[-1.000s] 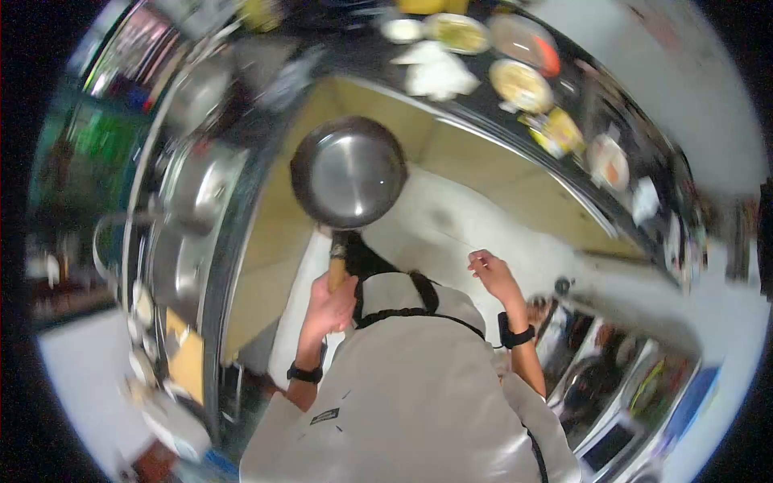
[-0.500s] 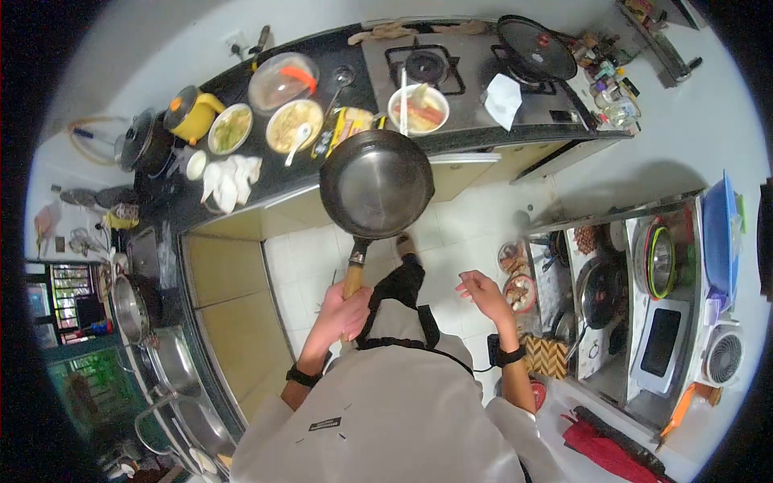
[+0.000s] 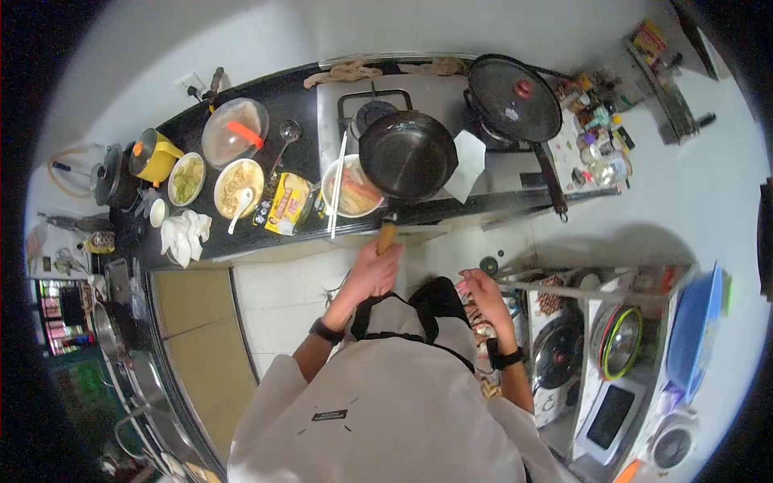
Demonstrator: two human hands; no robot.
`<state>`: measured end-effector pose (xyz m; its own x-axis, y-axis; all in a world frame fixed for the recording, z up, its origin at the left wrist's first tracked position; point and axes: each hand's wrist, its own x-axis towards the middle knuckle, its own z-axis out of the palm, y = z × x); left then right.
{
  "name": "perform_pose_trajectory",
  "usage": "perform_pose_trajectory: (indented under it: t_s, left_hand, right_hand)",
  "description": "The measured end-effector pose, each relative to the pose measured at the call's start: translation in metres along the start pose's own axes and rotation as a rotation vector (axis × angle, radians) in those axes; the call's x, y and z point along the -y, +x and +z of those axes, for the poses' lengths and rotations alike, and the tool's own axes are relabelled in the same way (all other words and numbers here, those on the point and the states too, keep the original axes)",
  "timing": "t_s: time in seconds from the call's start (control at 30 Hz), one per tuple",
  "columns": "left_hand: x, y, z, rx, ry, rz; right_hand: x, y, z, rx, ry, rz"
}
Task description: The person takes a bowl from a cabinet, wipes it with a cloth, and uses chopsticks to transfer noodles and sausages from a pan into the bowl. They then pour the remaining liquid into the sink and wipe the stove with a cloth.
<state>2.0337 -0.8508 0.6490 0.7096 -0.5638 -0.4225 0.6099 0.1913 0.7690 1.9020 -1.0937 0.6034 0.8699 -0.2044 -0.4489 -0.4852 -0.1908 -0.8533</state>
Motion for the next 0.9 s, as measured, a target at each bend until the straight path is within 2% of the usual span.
perform_pose_trajectory:
  t_s: [0.17, 0.23, 0.27, 0.4, 0.47, 0.5, 0.57, 0.63, 0.9]
  left_hand:
    - [0.011, 0.086, 0.024, -0.175, 0.072, 0.11]
    - [0.01, 0.114, 0.03, -0.247, -0.039, 0.106]
    - [0.01, 0.127, 0.033, -0.241, -0.075, 0.134]
    - [0.011, 0.166, 0.042, -0.29, -0.179, 0.25]
    - [0.015, 0.183, 0.04, -0.33, -0.179, 0.286]
    - [0.016, 0.19, 0.04, -0.351, -0.172, 0.31]
    - [0.019, 0.2, 0.039, -0.389, -0.171, 0.332]
    - [0.014, 0.205, 0.045, -0.441, -0.194, 0.349]
    - [0.01, 0.221, 0.057, -0.496, -0.314, 0.444]
  right_hand:
    - [0.015, 0.07, -0.051, 0.127, -0.086, -0.079]
    - [0.017, 0.101, -0.061, 0.032, -0.166, -0.217]
    - [0.019, 0.113, -0.069, 0.069, -0.232, -0.266]
    - [0.028, 0.154, -0.087, 0.211, -0.212, -0.234]
    - [0.032, 0.171, -0.091, 0.173, -0.299, -0.425]
    - [0.033, 0.18, -0.094, 0.152, -0.34, -0.522]
    - [0.03, 0.201, -0.095, 0.189, -0.378, -0.565]
    - [0.046, 0.21, -0.086, 0.069, -0.447, -0.668]
    - [0.049, 0.23, -0.079, 0.037, -0.658, -0.832]
